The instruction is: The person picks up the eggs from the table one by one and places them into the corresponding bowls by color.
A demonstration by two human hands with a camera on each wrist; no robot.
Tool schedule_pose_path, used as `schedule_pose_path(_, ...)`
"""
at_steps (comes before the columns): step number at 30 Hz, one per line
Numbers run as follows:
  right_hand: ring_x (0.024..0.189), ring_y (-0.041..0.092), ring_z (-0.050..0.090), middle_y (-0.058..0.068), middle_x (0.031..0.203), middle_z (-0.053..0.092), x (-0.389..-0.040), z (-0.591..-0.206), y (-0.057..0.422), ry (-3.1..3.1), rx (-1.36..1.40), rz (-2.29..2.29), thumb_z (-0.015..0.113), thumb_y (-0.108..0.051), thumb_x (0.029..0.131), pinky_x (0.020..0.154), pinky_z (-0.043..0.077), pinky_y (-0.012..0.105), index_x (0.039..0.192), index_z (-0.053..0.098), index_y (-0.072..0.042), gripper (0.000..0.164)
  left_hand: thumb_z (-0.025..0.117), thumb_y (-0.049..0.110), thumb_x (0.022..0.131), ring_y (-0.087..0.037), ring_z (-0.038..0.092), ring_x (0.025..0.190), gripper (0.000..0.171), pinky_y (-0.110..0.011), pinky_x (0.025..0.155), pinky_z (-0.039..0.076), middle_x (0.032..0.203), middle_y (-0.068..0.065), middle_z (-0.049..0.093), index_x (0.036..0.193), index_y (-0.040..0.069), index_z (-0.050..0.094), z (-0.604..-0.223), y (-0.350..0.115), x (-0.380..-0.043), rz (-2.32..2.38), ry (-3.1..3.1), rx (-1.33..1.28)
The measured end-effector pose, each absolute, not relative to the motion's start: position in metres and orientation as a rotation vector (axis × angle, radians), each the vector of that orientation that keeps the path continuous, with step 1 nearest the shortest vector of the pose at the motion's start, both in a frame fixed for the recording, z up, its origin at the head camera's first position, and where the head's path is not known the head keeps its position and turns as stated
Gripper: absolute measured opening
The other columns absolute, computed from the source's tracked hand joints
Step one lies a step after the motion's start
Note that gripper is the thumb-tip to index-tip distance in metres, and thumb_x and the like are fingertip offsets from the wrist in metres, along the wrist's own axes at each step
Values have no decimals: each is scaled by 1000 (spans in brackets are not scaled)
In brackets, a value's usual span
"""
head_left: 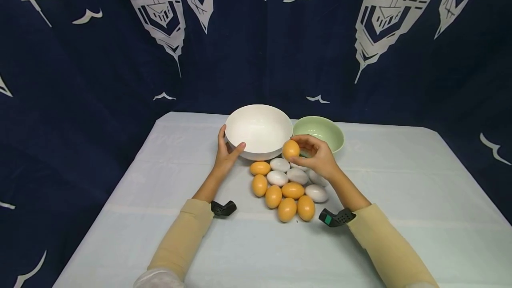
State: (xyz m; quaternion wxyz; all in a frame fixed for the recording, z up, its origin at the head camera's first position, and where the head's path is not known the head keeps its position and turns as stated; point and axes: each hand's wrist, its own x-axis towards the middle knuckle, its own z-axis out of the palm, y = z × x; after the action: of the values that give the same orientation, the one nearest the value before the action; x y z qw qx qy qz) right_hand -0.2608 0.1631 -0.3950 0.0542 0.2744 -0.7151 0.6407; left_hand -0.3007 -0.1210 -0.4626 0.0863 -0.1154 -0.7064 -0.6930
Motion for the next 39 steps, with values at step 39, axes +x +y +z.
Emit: schedule_pose_path(39,104,30,61,21,118,63,-331,-375,102,-2428,627,1809,83,-8,76,93,49,33,121,62,6,51,62,19,94,-33,33,137,87,-40,110,33,160,-9,3,156,20,2,-461,-121,-301,-2056,-2114,-334)
